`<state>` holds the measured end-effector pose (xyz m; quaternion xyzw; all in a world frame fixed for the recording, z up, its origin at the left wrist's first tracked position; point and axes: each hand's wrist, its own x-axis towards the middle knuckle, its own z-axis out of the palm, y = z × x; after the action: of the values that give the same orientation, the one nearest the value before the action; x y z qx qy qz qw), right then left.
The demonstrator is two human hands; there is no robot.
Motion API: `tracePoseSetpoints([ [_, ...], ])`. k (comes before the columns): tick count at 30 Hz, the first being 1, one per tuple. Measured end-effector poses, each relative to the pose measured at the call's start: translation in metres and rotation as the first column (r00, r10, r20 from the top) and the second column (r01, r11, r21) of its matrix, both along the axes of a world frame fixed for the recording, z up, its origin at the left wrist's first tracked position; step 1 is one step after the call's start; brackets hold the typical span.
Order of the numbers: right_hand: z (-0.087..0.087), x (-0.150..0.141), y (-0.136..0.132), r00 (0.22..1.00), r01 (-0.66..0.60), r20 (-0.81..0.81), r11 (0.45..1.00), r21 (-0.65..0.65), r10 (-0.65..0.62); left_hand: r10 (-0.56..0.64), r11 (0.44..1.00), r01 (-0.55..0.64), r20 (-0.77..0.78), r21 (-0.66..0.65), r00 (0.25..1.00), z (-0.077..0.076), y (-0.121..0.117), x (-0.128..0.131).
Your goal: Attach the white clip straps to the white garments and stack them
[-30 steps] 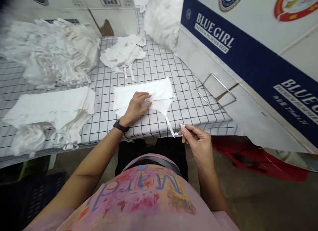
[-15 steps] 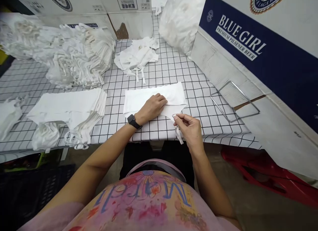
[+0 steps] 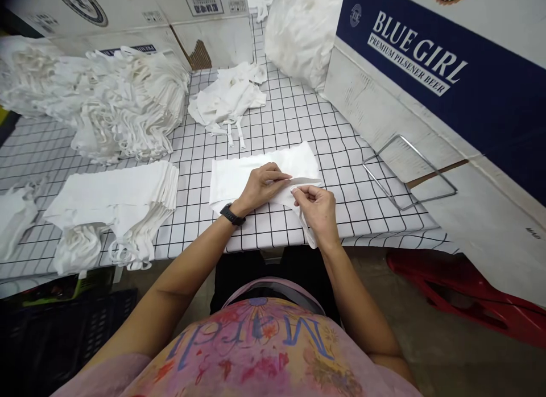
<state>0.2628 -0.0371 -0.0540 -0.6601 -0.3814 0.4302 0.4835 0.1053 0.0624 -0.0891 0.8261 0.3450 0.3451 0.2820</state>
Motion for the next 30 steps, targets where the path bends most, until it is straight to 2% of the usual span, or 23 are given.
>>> tracePoseSetpoints([
  [6,-0.005,-0.001,0.009,0.998,-0.030,0.052,0.999,0.016,0.029,-0.007,0.990,0.023,-0.114,0.136,0.993,-0.002,-0.006,0.001],
  [16,-0.007,0.006,0.013,0.990,-0.081,0.116,0.997,-0.018,0.083,-0.063,0.945,0.152,-0.294,0.290,0.954,0.003,-0.011,0.001],
  [22,-0.007,0.010,0.015,0.978,-0.131,0.158,0.990,-0.053,0.138,-0.094,0.919,0.222,-0.368,0.325,0.925,0.008,-0.014,0.001],
  [25,-0.003,0.012,0.017,0.983,-0.142,0.109,0.986,-0.083,0.150,-0.091,0.913,0.227,-0.375,0.338,0.922,0.008,-0.015,0.001],
  [30,0.000,0.014,0.020,0.981,-0.188,0.020,0.974,-0.125,0.192,-0.106,0.933,0.217,-0.356,0.287,0.929,0.005,-0.013,0.000],
])
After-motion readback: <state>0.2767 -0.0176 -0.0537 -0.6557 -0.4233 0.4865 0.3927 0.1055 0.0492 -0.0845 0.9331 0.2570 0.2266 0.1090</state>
